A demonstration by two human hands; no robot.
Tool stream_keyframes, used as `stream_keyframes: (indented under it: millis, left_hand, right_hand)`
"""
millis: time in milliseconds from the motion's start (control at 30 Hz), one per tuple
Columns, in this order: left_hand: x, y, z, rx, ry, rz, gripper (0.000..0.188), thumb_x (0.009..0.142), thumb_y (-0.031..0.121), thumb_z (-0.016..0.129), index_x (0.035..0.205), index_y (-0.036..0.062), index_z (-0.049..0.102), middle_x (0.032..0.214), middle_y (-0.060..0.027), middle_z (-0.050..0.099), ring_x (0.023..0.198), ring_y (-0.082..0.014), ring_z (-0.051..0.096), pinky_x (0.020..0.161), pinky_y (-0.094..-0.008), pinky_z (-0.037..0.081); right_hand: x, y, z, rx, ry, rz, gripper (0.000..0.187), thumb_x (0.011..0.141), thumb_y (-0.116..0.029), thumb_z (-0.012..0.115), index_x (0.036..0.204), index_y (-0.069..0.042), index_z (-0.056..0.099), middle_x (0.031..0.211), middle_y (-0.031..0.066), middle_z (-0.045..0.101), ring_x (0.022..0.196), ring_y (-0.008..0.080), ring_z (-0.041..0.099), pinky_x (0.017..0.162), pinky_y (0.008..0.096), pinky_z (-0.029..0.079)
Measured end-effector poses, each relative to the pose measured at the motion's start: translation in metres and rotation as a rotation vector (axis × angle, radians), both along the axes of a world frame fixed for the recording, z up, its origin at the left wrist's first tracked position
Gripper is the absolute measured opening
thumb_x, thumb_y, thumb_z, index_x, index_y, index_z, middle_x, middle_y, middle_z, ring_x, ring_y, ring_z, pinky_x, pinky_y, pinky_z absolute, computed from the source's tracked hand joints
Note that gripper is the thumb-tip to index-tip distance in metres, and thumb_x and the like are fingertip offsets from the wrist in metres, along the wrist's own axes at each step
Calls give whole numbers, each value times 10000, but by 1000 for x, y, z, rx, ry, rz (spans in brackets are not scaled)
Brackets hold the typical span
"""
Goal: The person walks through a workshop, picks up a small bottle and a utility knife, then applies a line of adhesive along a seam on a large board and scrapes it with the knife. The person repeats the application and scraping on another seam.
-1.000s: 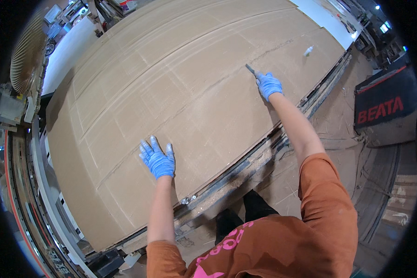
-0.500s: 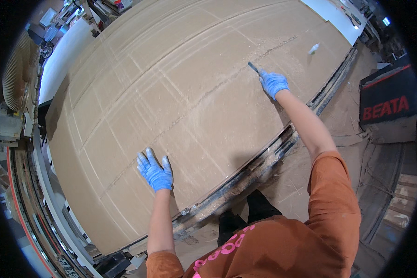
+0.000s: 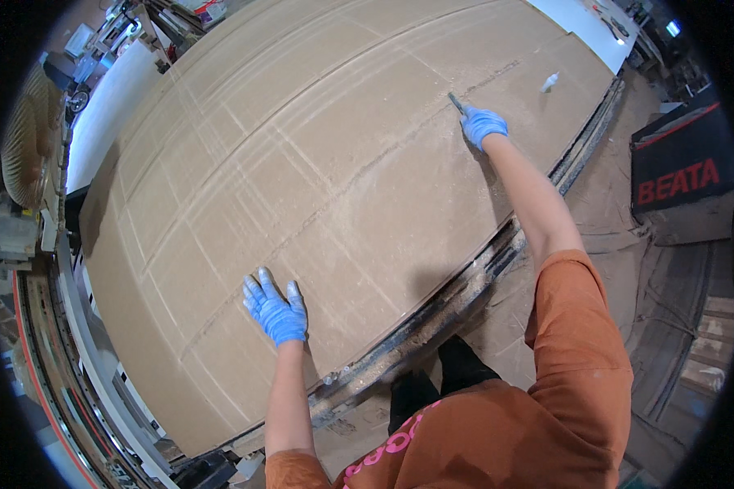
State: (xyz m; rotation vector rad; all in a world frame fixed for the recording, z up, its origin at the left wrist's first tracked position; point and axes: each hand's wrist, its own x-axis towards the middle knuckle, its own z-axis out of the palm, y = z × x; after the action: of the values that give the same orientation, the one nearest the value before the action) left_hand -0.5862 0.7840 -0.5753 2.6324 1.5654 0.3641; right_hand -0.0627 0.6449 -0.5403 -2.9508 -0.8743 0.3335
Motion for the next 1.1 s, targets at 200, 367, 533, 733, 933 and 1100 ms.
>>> stream_keyframes:
  millis: [200,367,533,733,933,1100]
  left_hand:
    - [2,-1,5,-4,24,14,657,879,358,584,1433,74,373,1499,-253,275,1382,-409,266,1144,-514,156]
    - [2,-1,5,0,37,15,655,880,358,583,1432,73,374,1496,-257,278,1385,-408,262,1143,-516,158]
    - [0,0,2,8,34,4,655,881,358,582,1431,69,375,1494,-261,280,1385,-409,262,1142,-517,160]
    - [3,-1,3,24,25,1,652,881,360,579,1427,64,379,1486,-265,292,1378,-414,275,1139,-518,167]
    - [-2,2,-2,-5,30,9,676,877,416,564,1441,99,370,1509,-251,253,1391,-423,239,1143,-527,151]
    - [-3,3,-6,-2,33,7,676,878,413,563,1440,89,370,1512,-247,250,1392,-422,236,1144,-521,148]
  right_hand:
    - [12,-30,-11,203,119,89,595,760,-218,593,1331,-102,471,1213,244,579,1127,403,556,954,440,455]
    - [5,-41,0,55,37,168,591,783,-151,583,1353,-143,425,1147,233,609,1061,414,587,896,475,481]
    - [-4,-53,6,-44,-53,108,453,878,-251,541,1320,-198,456,1093,208,637,1006,404,614,847,495,496]
    - [-26,-44,-3,43,-50,97,447,901,-327,522,1333,-235,453,1088,207,640,996,400,620,847,497,495]
    - [-22,-38,7,28,-29,118,432,912,-314,510,1333,-234,457,1088,218,638,999,396,623,847,500,497]
    - [-20,-34,2,-77,-96,71,405,938,-284,465,1340,-230,460,1033,202,663,950,386,650,804,511,510]
